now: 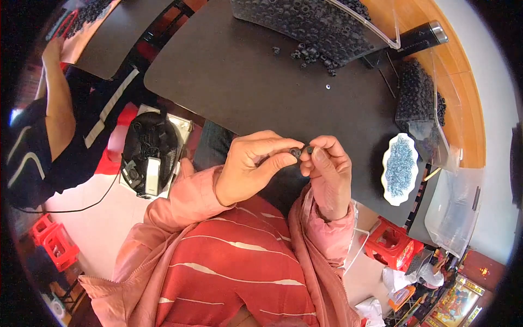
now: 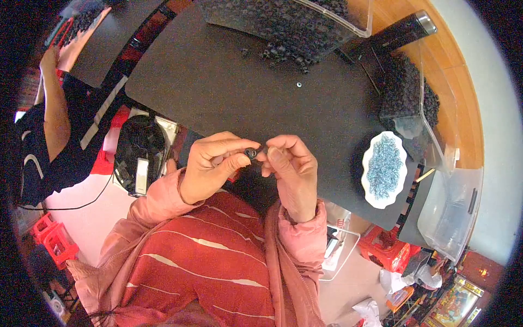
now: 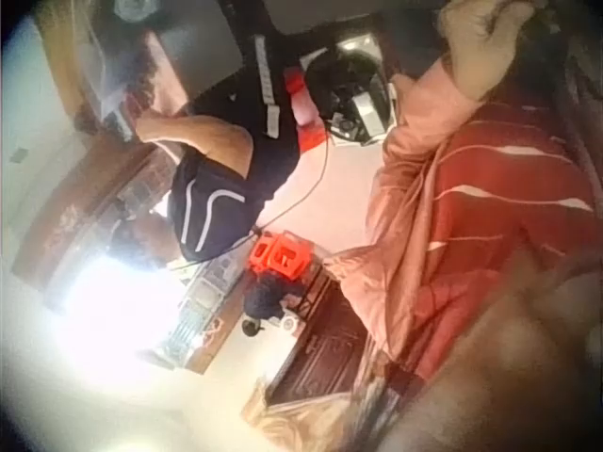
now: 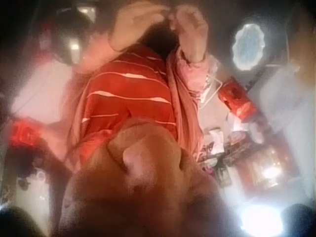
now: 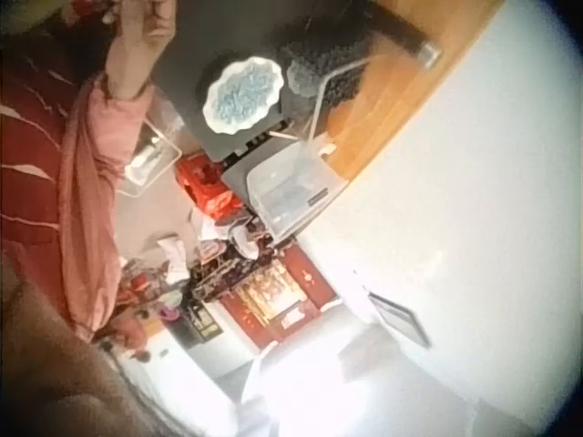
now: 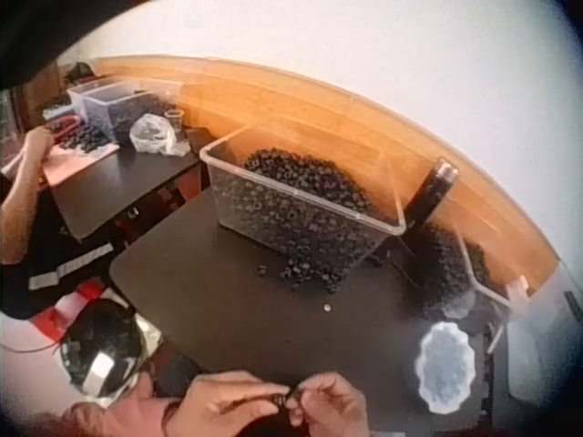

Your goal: The person assembles small parts by hand, taking small metal springs from the table and inserting them into black rubber components.

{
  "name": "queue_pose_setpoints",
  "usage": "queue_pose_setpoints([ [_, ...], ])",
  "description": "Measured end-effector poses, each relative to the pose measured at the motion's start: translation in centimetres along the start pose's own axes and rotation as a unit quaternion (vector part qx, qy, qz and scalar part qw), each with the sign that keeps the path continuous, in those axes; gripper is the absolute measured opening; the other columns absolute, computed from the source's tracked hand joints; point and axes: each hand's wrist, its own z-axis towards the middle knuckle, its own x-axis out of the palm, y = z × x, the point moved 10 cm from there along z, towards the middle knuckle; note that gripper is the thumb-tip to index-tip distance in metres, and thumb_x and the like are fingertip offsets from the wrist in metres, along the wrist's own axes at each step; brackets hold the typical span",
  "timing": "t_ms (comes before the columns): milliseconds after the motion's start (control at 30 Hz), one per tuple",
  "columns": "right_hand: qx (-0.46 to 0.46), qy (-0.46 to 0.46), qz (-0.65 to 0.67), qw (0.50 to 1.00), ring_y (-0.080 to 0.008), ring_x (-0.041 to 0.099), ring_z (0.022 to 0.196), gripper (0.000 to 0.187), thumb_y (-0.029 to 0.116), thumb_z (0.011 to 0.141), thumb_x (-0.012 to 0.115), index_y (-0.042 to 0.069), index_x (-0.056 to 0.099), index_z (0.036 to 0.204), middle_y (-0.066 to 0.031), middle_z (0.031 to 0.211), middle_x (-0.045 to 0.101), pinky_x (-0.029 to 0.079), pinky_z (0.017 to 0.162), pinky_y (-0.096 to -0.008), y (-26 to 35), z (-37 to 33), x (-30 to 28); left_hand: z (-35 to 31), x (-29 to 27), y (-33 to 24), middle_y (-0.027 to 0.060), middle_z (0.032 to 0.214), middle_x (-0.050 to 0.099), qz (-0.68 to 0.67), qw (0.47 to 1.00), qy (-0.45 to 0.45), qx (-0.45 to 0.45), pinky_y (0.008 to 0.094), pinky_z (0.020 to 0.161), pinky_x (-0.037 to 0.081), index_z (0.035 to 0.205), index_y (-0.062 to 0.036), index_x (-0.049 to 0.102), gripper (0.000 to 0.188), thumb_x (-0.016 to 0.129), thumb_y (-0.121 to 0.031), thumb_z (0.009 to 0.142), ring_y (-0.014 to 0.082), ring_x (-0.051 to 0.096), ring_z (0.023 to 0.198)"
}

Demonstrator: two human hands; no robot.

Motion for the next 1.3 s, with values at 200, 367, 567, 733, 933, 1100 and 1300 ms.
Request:
queue_pose_setpoints([
  [200,-0.028,0.013,0.002,1.0,-0.0114,0.058,0.065,0.015,0.009,0.088,0.062,0.0,0.059,0.099,-0.0101,0.085,0.066,0.048,0.061,-0.0232,0.6,-0.4,0.2,0.0,0.2,-0.1,0.0061,0.079,0.06,-0.017,1.0,0.004,-0.002,0.0218,0.061,0.044,0.103,0.0011,0.066,0.019,0.064,-0.003,0.084,0.0088,0.055,0.068],
  [367,-0.028,0.031,-0.012,0.999,-0.0115,0.058,0.066,0.015,0.009,0.088,0.062,-0.001,0.06,0.099,-0.011,0.084,0.067,0.047,0.061,-0.0232,0.6,-0.6,0.3,0.0,0.3,-0.3,0.0074,0.081,0.062,-0.009,1.0,0.01,-0.002,0.0227,0.062,0.046,0.103,0.0011,0.066,0.019,0.064,-0.003,0.084,0.0108,0.059,0.071],
  [567,-0.029,0.012,-0.033,0.999,-0.0112,0.057,0.066,0.016,0.01,0.087,0.064,-0.002,0.062,0.098,-0.0111,0.083,0.067,0.047,0.06,-0.0232,0.7,-0.7,-0.5,-0.1,0.5,-0.8,0.011,0.081,0.065,0.059,0.998,0.018,0.026,0.0251,0.061,0.046,0.103,-0.0002,0.067,0.02,0.064,-0.003,0.083,0.0163,0.061,0.07],
  [733,0.021,0.022,-0.044,0.999,-0.0104,0.057,0.063,0.015,0.01,0.087,0.064,-0.002,0.062,0.096,-0.0101,0.079,0.067,0.046,0.057,-0.0222,0.3,-0.8,-0.9,-0.1,0.8,-1.3,0.0121,0.081,0.065,0.087,0.995,0.025,0.041,0.0256,0.059,0.046,0.102,0.0002,0.067,0.021,0.065,-0.001,0.081,0.018,0.061,0.067],
  [933,0.054,0.035,-0.03,0.997,-0.0094,0.058,0.062,0.012,0.011,0.086,0.065,0.0,0.062,0.088,-0.0088,0.078,0.067,0.045,0.055,-0.021,-0.4,-0.8,-0.7,-0.3,1.3,-1.7,0.0125,0.082,0.065,0.103,0.99,0.043,0.088,0.0252,0.058,0.046,0.103,0.0005,0.067,0.022,0.065,-0.003,0.081,0.0176,0.061,0.068],
  [1100,0.033,0.026,-0.082,0.996,-0.0101,0.059,0.064,0.01,0.009,0.085,0.066,0.0,0.061,0.086,-0.0094,0.077,0.066,0.047,0.057,-0.0216,-0.1,-0.9,-0.8,-0.4,1.2,-1.6,0.0121,0.082,0.065,0.108,0.989,0.043,0.091,0.0251,0.058,0.045,0.105,0.0006,0.067,0.024,0.067,-0.006,0.081,0.0171,0.059,0.069],
  [1300,0.04,0.029,-0.081,0.995,-0.0106,0.06,0.065,0.009,0.007,0.085,0.066,0.0,0.061,0.086,-0.0098,0.077,0.066,0.047,0.057,-0.0218,0.1,-1.0,-1.1,-0.3,1.3,-1.5,0.0118,0.082,0.064,0.123,0.988,0.057,0.076,0.0254,0.059,0.045,0.105,-0.0007,0.067,0.024,0.066,-0.006,0.082,0.0177,0.059,0.069],
])
